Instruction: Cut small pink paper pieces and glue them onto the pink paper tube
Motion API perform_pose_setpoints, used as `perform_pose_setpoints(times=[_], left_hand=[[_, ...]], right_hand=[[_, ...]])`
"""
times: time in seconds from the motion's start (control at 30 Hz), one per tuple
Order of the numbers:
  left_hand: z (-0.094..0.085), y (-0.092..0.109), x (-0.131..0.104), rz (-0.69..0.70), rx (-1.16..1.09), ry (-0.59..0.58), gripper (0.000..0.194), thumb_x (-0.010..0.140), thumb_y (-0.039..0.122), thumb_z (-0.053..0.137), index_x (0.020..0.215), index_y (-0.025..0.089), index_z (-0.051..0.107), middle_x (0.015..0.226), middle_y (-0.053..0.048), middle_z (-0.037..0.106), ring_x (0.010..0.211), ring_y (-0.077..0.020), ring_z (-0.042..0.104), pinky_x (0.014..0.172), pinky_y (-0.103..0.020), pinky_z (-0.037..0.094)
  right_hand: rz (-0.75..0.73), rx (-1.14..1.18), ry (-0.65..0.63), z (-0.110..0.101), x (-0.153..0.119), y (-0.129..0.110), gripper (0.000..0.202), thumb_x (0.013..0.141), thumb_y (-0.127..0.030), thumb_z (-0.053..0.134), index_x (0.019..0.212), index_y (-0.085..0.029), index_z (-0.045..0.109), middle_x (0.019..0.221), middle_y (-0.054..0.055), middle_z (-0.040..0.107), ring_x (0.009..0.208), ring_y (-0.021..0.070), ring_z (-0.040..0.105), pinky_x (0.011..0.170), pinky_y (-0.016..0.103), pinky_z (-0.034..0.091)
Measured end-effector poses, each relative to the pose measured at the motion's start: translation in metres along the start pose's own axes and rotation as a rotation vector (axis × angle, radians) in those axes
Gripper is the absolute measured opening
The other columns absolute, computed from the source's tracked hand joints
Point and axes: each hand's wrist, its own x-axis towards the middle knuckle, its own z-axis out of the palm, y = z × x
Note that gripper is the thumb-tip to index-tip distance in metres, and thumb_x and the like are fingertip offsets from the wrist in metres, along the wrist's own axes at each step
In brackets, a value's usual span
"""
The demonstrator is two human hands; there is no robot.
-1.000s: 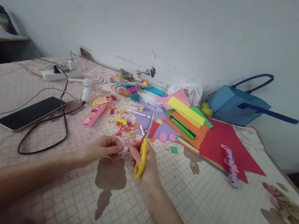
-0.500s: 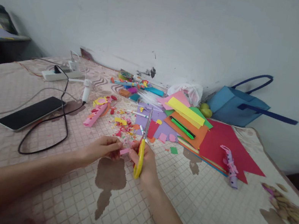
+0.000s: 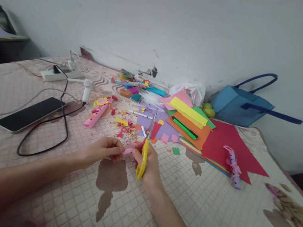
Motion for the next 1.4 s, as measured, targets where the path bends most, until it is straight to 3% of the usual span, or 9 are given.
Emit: perform_pose_setpoints(times=[0.53, 0.83, 0.97, 1.23, 1.4], left_hand=[[0.0024, 0.0009, -0.0006, -0.007, 0.004, 0.041, 0.030, 0.072, 0.044, 0.061, 0.069, 0.014, 0.055, 0.060, 0.000, 0.058, 0.055, -0.0090, 0.052, 0.056, -0.023, 0.041], [-0.0010, -0.0021, 0.0022, 0.004, -0.006, 0.024, 0.029, 0.067, 0.041, 0.066, 0.067, 0.014, 0.057, 0.060, 0.001, 0.057, 0.054, -0.0087, 0.052, 0.055, -0.022, 0.041], [-0.0013, -0.0030, 0.0030, -0.008, -0.016, 0.003, 0.028, 0.069, 0.040, 0.065, 0.067, 0.014, 0.057, 0.059, 0.001, 0.057, 0.055, -0.0090, 0.053, 0.057, -0.022, 0.041], [0.0006, 0.0003, 0.0009, -0.014, -0.036, 0.025, 0.038, 0.075, 0.050, 0.056, 0.068, 0.013, 0.055, 0.062, -0.001, 0.059, 0.054, -0.0094, 0.053, 0.057, -0.024, 0.043], [-0.0002, 0.0002, 0.0013, -0.017, 0.010, 0.021, 0.031, 0.068, 0.043, 0.065, 0.068, 0.013, 0.056, 0.059, 0.001, 0.056, 0.055, -0.0089, 0.053, 0.056, -0.022, 0.041]], right_hand=[[-0.014, -0.020, -0.006, -0.0005, 0.0004, 0.0005, 0.025, 0.064, -0.032, 0.072, 0.075, -0.018, 0.055, 0.058, -0.006, 0.048, 0.045, 0.0059, 0.039, 0.041, 0.020, 0.030], [0.022, 0.010, -0.027, 0.0003, -0.0003, 0.0009, 0.030, 0.067, -0.041, 0.070, 0.075, -0.019, 0.052, 0.052, -0.007, 0.045, 0.040, 0.0066, 0.039, 0.038, 0.020, 0.029], [0.015, 0.010, -0.034, 0.0011, -0.0005, 0.0000, 0.029, 0.063, -0.036, 0.073, 0.075, -0.019, 0.054, 0.054, -0.006, 0.047, 0.042, 0.0067, 0.041, 0.040, 0.020, 0.031], [0.000, -0.004, -0.032, 0.0005, 0.0009, 0.0028, 0.024, 0.066, -0.031, 0.071, 0.077, -0.019, 0.053, 0.056, -0.006, 0.048, 0.044, 0.0065, 0.040, 0.041, 0.020, 0.031], [0.012, 0.016, -0.037, 0.0006, 0.0008, 0.0044, 0.024, 0.066, -0.032, 0.071, 0.076, -0.019, 0.054, 0.056, -0.006, 0.047, 0.045, 0.0066, 0.041, 0.041, 0.019, 0.032]])
